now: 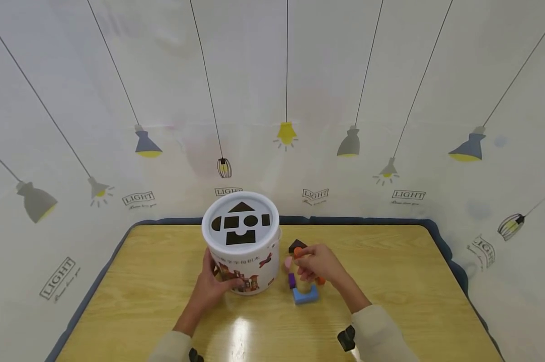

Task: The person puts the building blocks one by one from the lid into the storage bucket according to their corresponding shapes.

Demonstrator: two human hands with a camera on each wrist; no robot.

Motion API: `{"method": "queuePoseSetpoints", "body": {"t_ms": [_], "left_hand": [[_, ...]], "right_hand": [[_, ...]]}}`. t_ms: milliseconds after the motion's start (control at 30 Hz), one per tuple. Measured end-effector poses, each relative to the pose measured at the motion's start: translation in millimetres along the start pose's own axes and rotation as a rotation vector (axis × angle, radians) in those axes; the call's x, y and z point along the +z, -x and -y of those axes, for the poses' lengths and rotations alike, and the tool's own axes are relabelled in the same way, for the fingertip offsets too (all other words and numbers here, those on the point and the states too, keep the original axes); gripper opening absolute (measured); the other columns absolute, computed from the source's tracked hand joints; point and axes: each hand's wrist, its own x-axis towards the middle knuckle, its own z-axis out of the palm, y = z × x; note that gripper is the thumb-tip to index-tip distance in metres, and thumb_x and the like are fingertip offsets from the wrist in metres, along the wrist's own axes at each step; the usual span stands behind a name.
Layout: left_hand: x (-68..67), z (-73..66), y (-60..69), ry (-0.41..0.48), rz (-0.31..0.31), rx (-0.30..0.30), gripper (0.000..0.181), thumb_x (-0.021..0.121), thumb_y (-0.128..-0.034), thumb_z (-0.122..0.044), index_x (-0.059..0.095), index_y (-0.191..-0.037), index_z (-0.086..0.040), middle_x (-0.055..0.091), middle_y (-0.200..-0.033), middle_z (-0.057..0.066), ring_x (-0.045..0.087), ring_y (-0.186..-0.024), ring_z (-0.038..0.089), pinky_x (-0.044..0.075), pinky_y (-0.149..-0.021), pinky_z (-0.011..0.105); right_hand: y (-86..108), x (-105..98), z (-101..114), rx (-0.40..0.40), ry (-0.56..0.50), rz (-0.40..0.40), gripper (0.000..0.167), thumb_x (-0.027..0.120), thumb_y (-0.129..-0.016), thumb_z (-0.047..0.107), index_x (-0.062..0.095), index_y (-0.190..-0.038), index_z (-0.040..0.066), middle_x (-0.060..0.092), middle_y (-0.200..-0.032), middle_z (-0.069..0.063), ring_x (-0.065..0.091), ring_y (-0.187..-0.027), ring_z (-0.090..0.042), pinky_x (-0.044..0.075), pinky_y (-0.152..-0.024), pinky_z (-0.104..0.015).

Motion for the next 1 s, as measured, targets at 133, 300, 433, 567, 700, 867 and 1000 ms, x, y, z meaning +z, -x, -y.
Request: {"method": "queuePoseSetpoints", "body": {"t_ms": [133, 300, 433, 567, 700, 867, 1000], "left_hand": [[-0.4, -3.1, -1.7, 0.0, 0.005, 0.012, 0.127, 0.092, -0.0565, -0.046, 0.007, -0.15, -0.049, 0.039, -0.15, -0.008, 0.039, -0.138, 0.027, 0.029, -0.114, 0.057], [-1.8, -4.7, -2.9, -0.003, 0.019, 0.021, 0.126, 0.091, -0.0586, -0.045, 0.005, -0.15, -0.049, 0.037, -0.152, -0.007, 0.038, -0.139, 0.027, 0.028, -0.115, 0.058], [-1.1, -4.2, -1.4, 0.015, 0.023, 0.016, 0.127, 0.092, -0.0575, -0.043, 0.006, -0.15, -0.051, 0.037, -0.151, -0.008, 0.038, -0.139, 0.027, 0.028, -0.115, 0.058], [-0.2, -2.7, -0.7, 0.027, 0.016, 0.009, 0.127, 0.093, -0.0555, -0.043, 0.008, -0.15, -0.051, 0.039, -0.148, -0.011, 0.039, -0.138, 0.026, 0.028, -0.114, 0.058], [-0.5, -1.0, -1.3, 0.025, 0.029, 0.024, 0.125, 0.092, -0.0587, -0.043, 0.007, -0.15, -0.05, 0.038, -0.149, -0.01, 0.038, -0.139, 0.026, 0.028, -0.115, 0.058], [-1.6, -7.0, 1.7, 0.038, 0.036, 0.013, 0.124, 0.093, -0.0609, -0.035, 0.008, -0.15, -0.049, 0.04, -0.148, -0.008, 0.039, -0.138, 0.026, 0.028, -0.115, 0.058], [-5.7, -21.2, 6.7, 0.059, 0.052, 0.015, 0.122, 0.092, -0.0638, -0.028, 0.008, -0.151, -0.044, 0.041, -0.148, -0.004, 0.039, -0.138, 0.029, 0.027, -0.116, 0.058]], "right_hand": [[1.5, 1, -7, 0.013, 0.006, 0.015, 0.037, 0.061, -0.094, 0.016, 0.061, -0.126, -0.003, 0.068, -0.074, -0.009, 0.063, -0.062, -0.019, 0.059, -0.058, -0.036], [2.8, 6, -17, 0.019, 0.004, 0.015, 0.037, 0.063, -0.093, 0.016, 0.061, -0.124, -0.005, 0.069, -0.075, -0.009, 0.065, -0.064, -0.018, 0.061, -0.061, -0.034], [5.5, 10, -31, 0.03, 0.027, 0.034, 0.036, 0.065, -0.093, 0.017, 0.062, -0.121, -0.005, 0.07, -0.076, -0.007, 0.067, -0.065, -0.018, 0.061, -0.061, -0.034], [8.1, 12, -43, 0.03, 0.017, 0.068, 0.038, 0.064, -0.094, 0.017, 0.06, -0.123, -0.007, 0.07, -0.077, -0.008, 0.068, -0.064, -0.019, 0.061, -0.061, -0.033], [11.0, 13, -51, 0.022, 0.006, 0.092, 0.041, 0.062, -0.093, 0.016, 0.058, -0.125, -0.009, 0.07, -0.076, -0.008, 0.068, -0.063, -0.02, 0.061, -0.059, -0.033], [16.8, 17, -57, 0.031, 0.002, 0.111, 0.044, 0.063, -0.092, 0.016, 0.057, -0.126, -0.011, 0.07, -0.073, -0.009, 0.068, -0.061, -0.02, 0.06, -0.057, -0.034], [21.6, 20, -59, 0.025, 0.016, 0.109, 0.043, 0.065, -0.091, 0.014, 0.057, -0.125, -0.012, 0.069, -0.069, -0.011, 0.068, -0.058, -0.022, 0.06, -0.055, -0.036]]}}
